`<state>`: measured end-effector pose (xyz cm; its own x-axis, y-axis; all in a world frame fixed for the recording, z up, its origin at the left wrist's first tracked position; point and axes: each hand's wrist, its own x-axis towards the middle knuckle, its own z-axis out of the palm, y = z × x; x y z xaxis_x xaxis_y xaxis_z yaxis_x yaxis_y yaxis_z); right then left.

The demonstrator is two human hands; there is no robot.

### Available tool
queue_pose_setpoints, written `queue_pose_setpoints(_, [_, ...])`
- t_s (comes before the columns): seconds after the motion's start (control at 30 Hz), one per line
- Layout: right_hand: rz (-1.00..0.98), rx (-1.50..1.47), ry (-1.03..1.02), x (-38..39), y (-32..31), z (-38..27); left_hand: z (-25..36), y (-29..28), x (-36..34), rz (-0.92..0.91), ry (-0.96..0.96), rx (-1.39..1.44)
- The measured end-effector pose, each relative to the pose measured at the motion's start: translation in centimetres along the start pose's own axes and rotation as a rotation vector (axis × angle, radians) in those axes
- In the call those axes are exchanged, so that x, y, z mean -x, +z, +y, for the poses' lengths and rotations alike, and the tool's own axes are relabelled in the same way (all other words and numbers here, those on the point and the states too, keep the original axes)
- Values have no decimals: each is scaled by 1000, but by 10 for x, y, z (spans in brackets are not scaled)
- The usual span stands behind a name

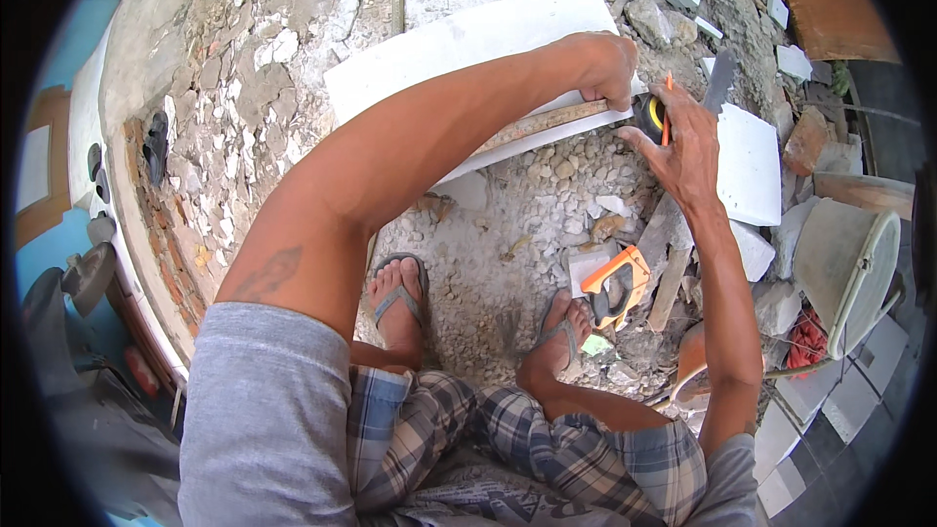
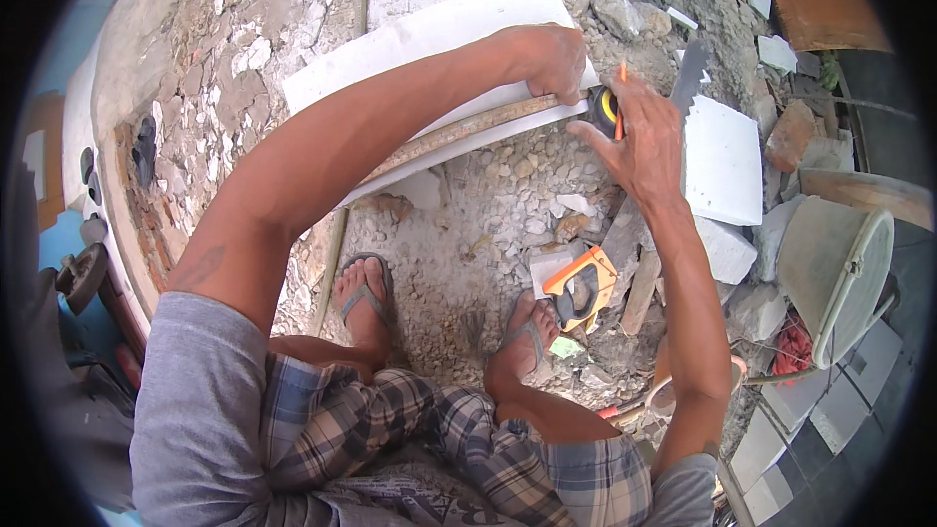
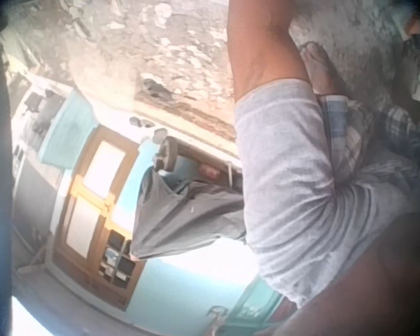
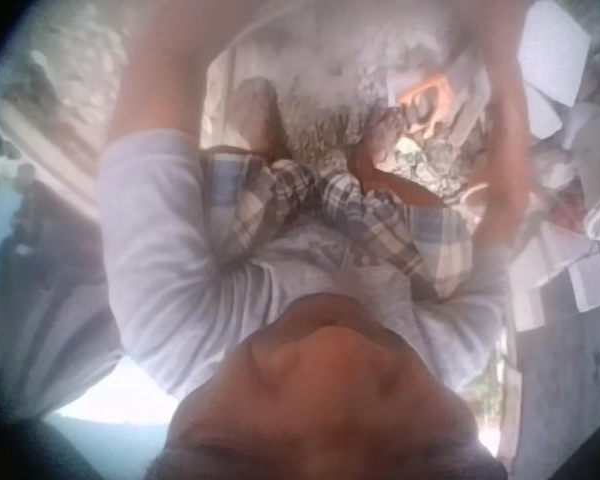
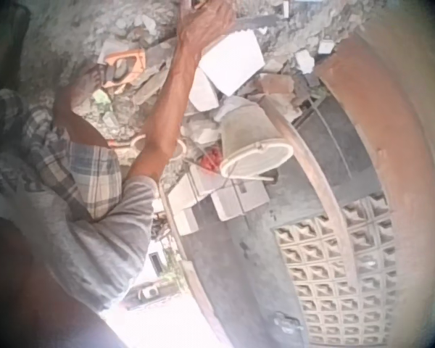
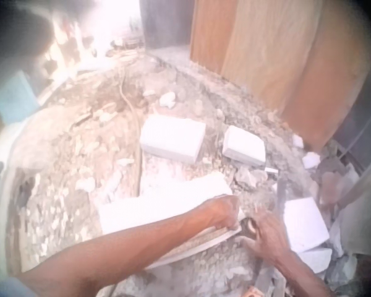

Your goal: The person measures a white rectangular tile using a tape measure and marks it with a pencil. They then use a hand saw as a straight edge to draw a precise cutting line across the tile.

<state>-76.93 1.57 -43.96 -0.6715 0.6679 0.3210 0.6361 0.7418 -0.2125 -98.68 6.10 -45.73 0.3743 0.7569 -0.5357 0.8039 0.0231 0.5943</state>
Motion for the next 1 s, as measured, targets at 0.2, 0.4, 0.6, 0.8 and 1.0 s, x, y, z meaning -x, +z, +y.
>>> queue_pose_setpoints(0.2, [-100,65,-55,-3,17,10,3,7,26,198,90,-108])
queue_pose_setpoints(0.4, [-171,103,90,-19,20,-11,-24,21,93,499,279,32])
queue_pose_setpoints(0.6, [-195,81,139,-28,-8,-17,-85,-20,223,547,-41,2])
queue_pose_setpoints(0.8, [-213,35,127,-84,-8,-34,-168,24,343,908,-486,533])
queue_pose_setpoints(1.0, [-218,23,72,-132,25,-23,-203,72,323,1054,-437,1319])
